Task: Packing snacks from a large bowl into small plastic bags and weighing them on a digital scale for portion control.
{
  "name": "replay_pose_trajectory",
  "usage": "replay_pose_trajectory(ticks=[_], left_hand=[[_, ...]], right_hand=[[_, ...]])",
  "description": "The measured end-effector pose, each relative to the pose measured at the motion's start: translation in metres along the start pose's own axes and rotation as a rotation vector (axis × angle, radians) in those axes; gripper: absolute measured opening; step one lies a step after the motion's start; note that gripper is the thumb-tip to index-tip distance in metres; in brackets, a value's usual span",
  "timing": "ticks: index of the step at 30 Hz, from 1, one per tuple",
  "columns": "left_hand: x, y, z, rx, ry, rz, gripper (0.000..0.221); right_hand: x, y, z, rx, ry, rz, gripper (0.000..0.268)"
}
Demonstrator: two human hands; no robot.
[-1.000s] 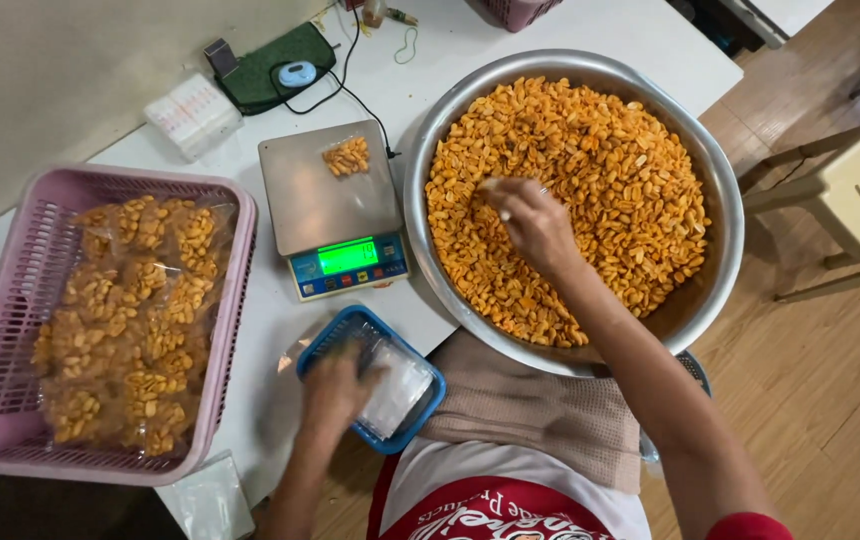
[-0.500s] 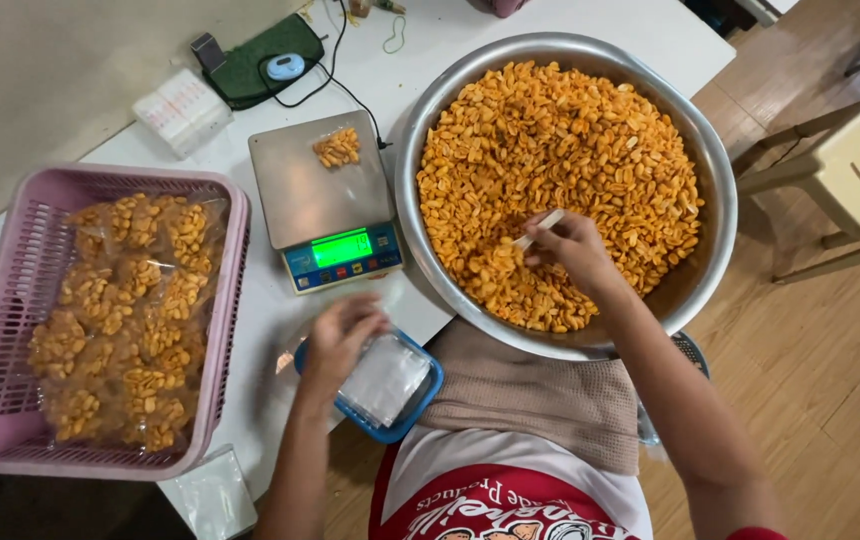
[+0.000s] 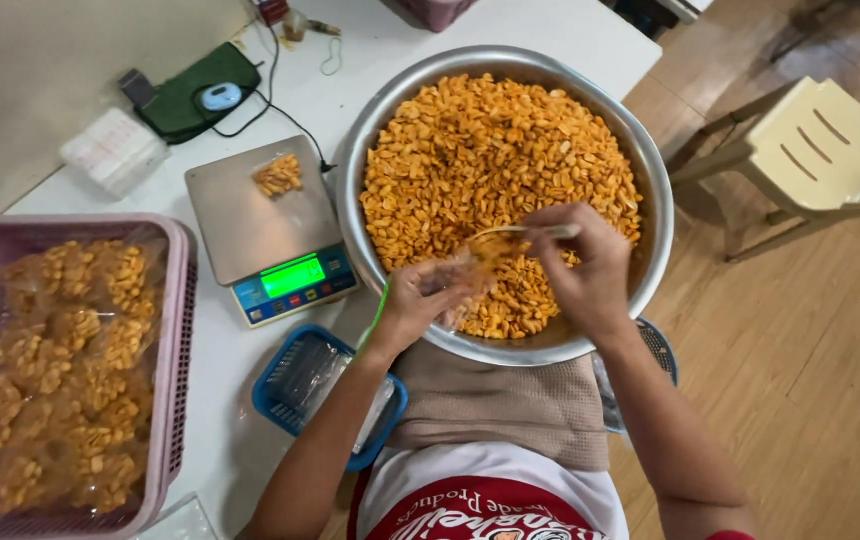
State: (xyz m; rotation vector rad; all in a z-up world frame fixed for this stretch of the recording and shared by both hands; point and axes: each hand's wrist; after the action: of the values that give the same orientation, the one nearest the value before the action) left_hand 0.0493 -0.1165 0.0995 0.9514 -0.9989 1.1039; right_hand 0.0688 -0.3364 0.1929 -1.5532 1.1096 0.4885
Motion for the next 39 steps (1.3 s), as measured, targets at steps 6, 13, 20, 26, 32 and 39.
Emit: replay_pose_trajectory(ticks=[6, 13, 20, 26, 32, 39], left_hand=[[-0.009, -0.014, 0.003, -0.119, -0.316, 0.011, 0.043], [-0.001, -0.014, 0.014, -0.112, -0.255, 0.087, 0.042], [0.034, -0.034, -0.032, 0.248, -0.017, 0.517, 0.009], [0.033, -0.081, -0.229, 0.71, -0.678, 0.628, 0.012], [-0.047, -0.108, -0.248, 0.75, -1.38, 0.81, 0.028], [0.004, -0.091, -0.241, 0.743, -0.756, 0.788, 0.012]], right_hand=[[0.018, 0.008, -0.002, 0.007, 0.174, -0.242, 0.014], [0.001, -0.007, -0.013, 0.169, -0.097, 0.13, 0.006], [0.021, 0.006, -0.026, 0.199, -0.102, 0.247, 0.007], [0.049, 0.031, -0.026, 0.096, 0.028, 0.204, 0.006], [0.069, 0.049, -0.023, 0.039, 0.104, 0.294, 0.006], [0.043, 0.05, -0.014, 0.023, 0.182, 0.42, 0.012]])
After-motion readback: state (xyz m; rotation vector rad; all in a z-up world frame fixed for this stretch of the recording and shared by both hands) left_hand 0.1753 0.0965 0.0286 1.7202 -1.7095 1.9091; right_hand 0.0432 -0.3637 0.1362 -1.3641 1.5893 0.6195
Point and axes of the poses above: each hand's wrist, its own y-axis away from the middle knuckle, its own z-axis out of the palm, x = y × z, and after that the axes turned 6 degrees about x, right-handed
